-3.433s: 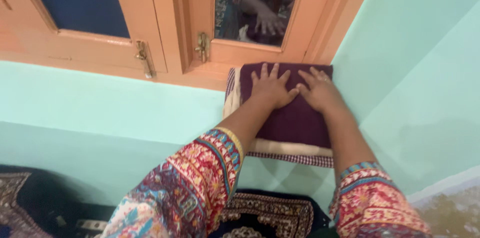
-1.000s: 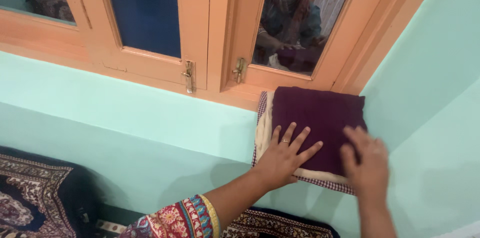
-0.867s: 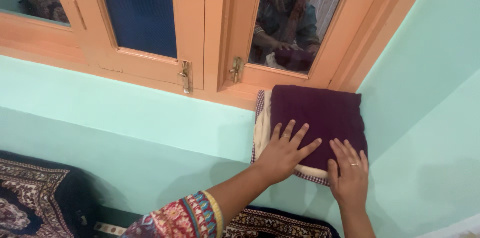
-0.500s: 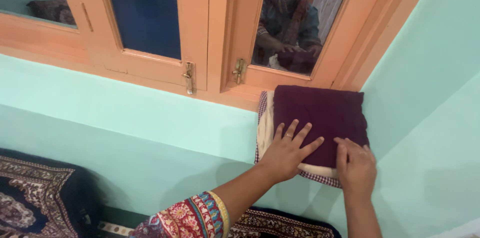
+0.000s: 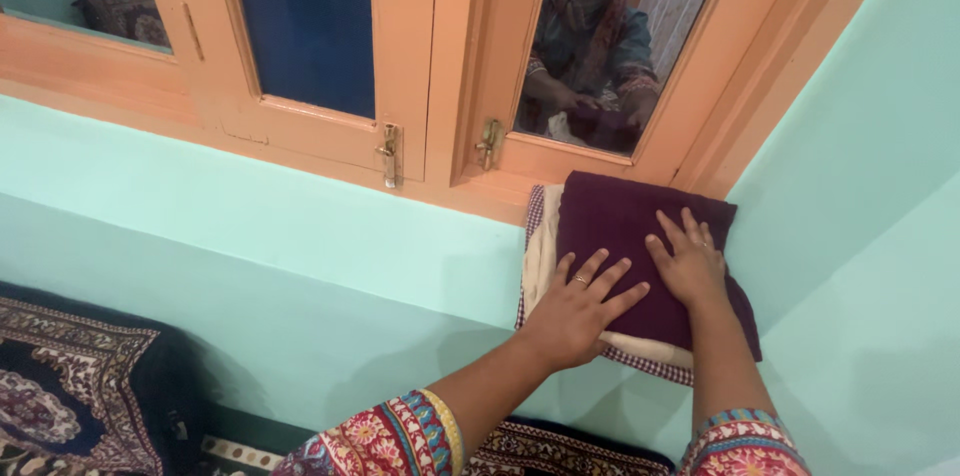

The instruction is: The person picks up several folded items of clothing from the floor one at a time and stacks them on a window sill.

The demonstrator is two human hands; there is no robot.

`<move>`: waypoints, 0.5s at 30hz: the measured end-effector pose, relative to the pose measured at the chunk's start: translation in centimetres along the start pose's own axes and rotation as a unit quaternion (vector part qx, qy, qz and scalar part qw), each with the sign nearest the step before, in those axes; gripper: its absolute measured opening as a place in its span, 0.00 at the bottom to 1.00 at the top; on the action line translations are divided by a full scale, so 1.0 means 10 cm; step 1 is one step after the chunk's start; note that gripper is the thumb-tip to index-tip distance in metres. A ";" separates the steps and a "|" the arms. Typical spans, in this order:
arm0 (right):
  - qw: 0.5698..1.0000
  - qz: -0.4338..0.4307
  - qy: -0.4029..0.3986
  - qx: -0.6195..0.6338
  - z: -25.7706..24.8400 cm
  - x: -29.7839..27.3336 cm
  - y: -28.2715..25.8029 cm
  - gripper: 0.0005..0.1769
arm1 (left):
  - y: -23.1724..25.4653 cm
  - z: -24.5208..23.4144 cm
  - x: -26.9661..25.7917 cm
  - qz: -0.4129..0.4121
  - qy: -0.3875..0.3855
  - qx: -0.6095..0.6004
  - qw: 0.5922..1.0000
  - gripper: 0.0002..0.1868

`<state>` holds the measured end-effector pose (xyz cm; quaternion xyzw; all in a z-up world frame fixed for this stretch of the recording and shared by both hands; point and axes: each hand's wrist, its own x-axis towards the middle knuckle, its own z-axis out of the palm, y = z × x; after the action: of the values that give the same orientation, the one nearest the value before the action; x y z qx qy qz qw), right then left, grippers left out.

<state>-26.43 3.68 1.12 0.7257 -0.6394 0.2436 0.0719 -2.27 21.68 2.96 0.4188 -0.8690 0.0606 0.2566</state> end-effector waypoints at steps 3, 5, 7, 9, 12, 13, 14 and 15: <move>1.000 -0.018 -0.003 0.023 0.01 0.06 0.11 0.33 | 0.01 0.00 0.00 0.006 0.011 -0.002 1.000 0.50; 0.999 -0.038 -0.027 0.011 -0.11 0.08 0.00 0.34 | 0.03 -0.03 -0.03 0.005 0.024 0.000 1.000 0.51; 0.999 -0.015 -0.046 -0.011 -0.41 0.05 -0.23 0.32 | 0.01 -0.11 -0.09 0.021 0.008 -0.010 1.000 0.50; 0.997 0.008 -0.064 -0.033 -0.76 -0.18 -0.55 0.29 | 0.03 -0.19 -0.22 0.034 0.029 -0.049 0.998 0.46; 0.951 -0.086 0.130 0.266 -1.07 -0.76 -1.13 0.18 | 0.00 -0.32 -0.55 0.059 0.059 -0.102 0.991 0.38; 0.939 -0.077 0.121 0.313 -1.07 -0.98 -1.31 0.15 | -0.04 -0.36 -0.68 0.074 0.067 -0.115 0.988 0.35; 0.931 -0.074 0.090 0.345 -1.00 -1.17 -1.49 0.14 | -0.08 -0.40 -0.85 0.070 0.068 -0.112 0.989 0.35; 0.922 -0.070 0.058 0.377 -0.91 -1.38 -1.63 0.14 | -0.13 -0.43 -1.04 0.056 0.062 -0.139 0.987 0.33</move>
<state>-14.01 22.63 6.26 0.7266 -0.4428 0.5025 -0.1533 5.80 29.45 1.38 0.3248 -0.8735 -0.0201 0.3621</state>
